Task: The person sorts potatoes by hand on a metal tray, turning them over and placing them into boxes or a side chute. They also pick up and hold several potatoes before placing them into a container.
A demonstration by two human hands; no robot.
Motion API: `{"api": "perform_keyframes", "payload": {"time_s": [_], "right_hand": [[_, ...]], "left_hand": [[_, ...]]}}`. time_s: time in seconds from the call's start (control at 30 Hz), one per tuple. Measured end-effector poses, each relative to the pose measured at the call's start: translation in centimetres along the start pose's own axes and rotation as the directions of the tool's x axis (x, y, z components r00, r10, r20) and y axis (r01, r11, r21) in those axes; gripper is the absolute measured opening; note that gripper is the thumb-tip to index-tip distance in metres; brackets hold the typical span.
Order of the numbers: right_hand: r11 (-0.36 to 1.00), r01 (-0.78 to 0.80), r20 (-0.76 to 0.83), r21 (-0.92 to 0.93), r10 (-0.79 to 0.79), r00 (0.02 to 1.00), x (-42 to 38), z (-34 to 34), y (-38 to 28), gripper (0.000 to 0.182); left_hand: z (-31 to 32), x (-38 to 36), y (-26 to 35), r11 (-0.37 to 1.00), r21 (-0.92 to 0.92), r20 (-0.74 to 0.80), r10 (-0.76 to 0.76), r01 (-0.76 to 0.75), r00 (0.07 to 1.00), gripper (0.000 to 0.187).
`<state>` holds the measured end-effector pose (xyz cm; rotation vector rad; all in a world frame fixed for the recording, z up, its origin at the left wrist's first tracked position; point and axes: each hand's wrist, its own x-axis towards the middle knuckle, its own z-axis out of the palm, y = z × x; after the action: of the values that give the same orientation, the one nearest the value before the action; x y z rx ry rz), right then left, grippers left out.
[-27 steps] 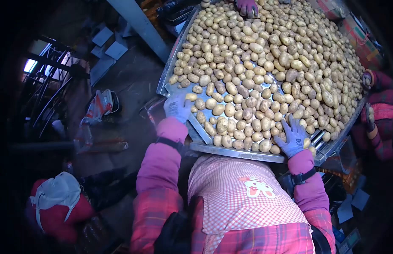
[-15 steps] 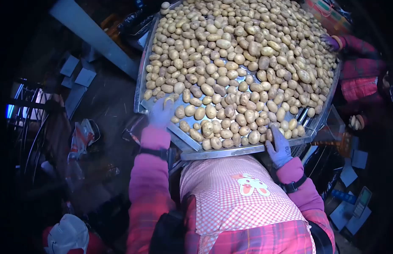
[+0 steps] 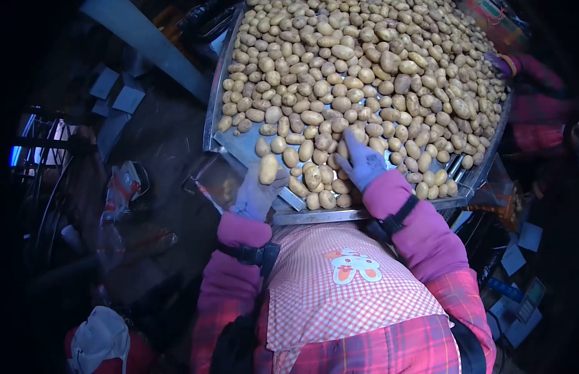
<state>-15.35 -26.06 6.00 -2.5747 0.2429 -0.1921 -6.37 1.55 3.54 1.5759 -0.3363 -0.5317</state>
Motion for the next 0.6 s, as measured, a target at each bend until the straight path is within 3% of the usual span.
{"api": "perform_keyframes", "payload": {"time_s": [0.03, 0.07, 0.1, 0.13, 0.2, 0.23, 0.27, 0.3, 0.33, 0.4, 0.43, 0.47, 0.53, 0.57, 0.6], "right_hand": [[1.0, 0.003, 0.0, 0.011, -0.003, 1.0, 1.1, 0.0, -0.2, 0.069], [0.991, -0.122, 0.113, 0.055, 0.115, 0.987, 2.1, -0.3, -0.7, 0.069], [0.966, -0.246, 0.231, 0.083, 0.221, 0.948, 2.7, -0.4, -1.2, 0.068], [0.882, -0.275, 0.195, 0.382, 0.214, 0.957, 2.6, -0.8, -0.9, 0.065], [0.711, -0.223, 0.062, 0.666, 0.246, 0.967, 1.3, -1.2, -0.7, 0.062], [0.594, -0.332, 0.225, 0.733, 0.248, 0.942, 0.6, -2.0, -0.5, 0.06], [0.461, -0.443, 0.378, 0.769, 0.231, 0.897, -0.4, -3.1, -0.4, 0.059], [0.231, -0.492, 0.471, 0.839, 0.142, 0.87, -1.7, -4.1, -1.3, 0.063], [-0.084, -0.537, 0.543, 0.839, 0.1, 0.834, -2.8, -3.8, -1.6, 0.063], [-0.148, -0.463, 0.478, 0.874, 0.085, 0.874, -4.4, -3.2, -0.7, 0.057], [-0.215, -0.419, 0.427, 0.882, -0.013, 0.904, -4.8, -3.7, 0.0, 0.048], [0.334, -0.263, 0.279, 0.905, -0.001, 0.96, -6.3, -2.5, 1.8, 0.045], [-0.252, -0.394, 0.437, 0.884, 0.145, 0.888, -7.3, -3.0, 3.4, 0.041], [-0.287, -0.341, 0.405, 0.895, 0.201, 0.892, -8.2, -3.7, 3.7, 0.044], [-0.262, -0.324, 0.378, 0.909, 0.189, 0.906, -9.4, -3.7, 6.0, 0.042]], "left_hand": [[1.3, 0.0, 1.9, 0.992, -0.126, 0.029, 0.006, -0.002, 1.0, 0.04], [2.0, 0.0, 3.1, 0.969, -0.247, 0.056, 0.014, 0.0, 0.998, 0.045], [2.2, 0.4, 3.0, 0.99, -0.126, 0.153, -0.049, 0.069, 0.987, 0.056], [2.7, 0.1, 3.0, 0.991, -0.118, 0.146, -0.051, 0.068, 0.988, 0.056], [4.5, 0.2, 3.4, 0.954, -0.301, 0.083, 0.024, 0.002, 0.996, 0.056], [5.1, 0.5, 5.4, 0.699, -0.632, 0.227, -0.246, 0.335, 0.942, 0.052], [6.4, 0.5, 7.6, 0.696, -0.629, 0.249, -0.241, 0.346, 0.938, 0.052], [8.1, 0.5, 10.3, 0.746, -0.545, 0.323, -0.233, 0.382, 0.917, 0.055], [9.5, 0.4, 11.5, 0.792, -0.457, 0.396, -0.227, 0.405, 0.89, 0.058], [10.2, 0.9, 7.9, 0.845, -0.352, 0.404, -0.25, 0.402, 0.88, 0.058], [9.8, 1.5, 6.3, 0.882, -0.339, 0.374, -0.192, 0.326, 0.907, 0.058], [9.2, 2.2, 5.0, 0.912, -0.325, 0.349, -0.131, 0.251, 0.928, 0.057], [6.7, 2.9, 2.7, 0.993, -0.091, 0.154, 0.085, -0.071, 0.984, 0.051], [5.5, 2.8, 3.1, 0.911, 0.3, 0.087, 0.269, -0.283, 0.959, 0.045], [2.8, 3.4, 1.0, 0.74, 0.591, 0.011, 0.393, -0.323, 0.92, 0.042]]}}
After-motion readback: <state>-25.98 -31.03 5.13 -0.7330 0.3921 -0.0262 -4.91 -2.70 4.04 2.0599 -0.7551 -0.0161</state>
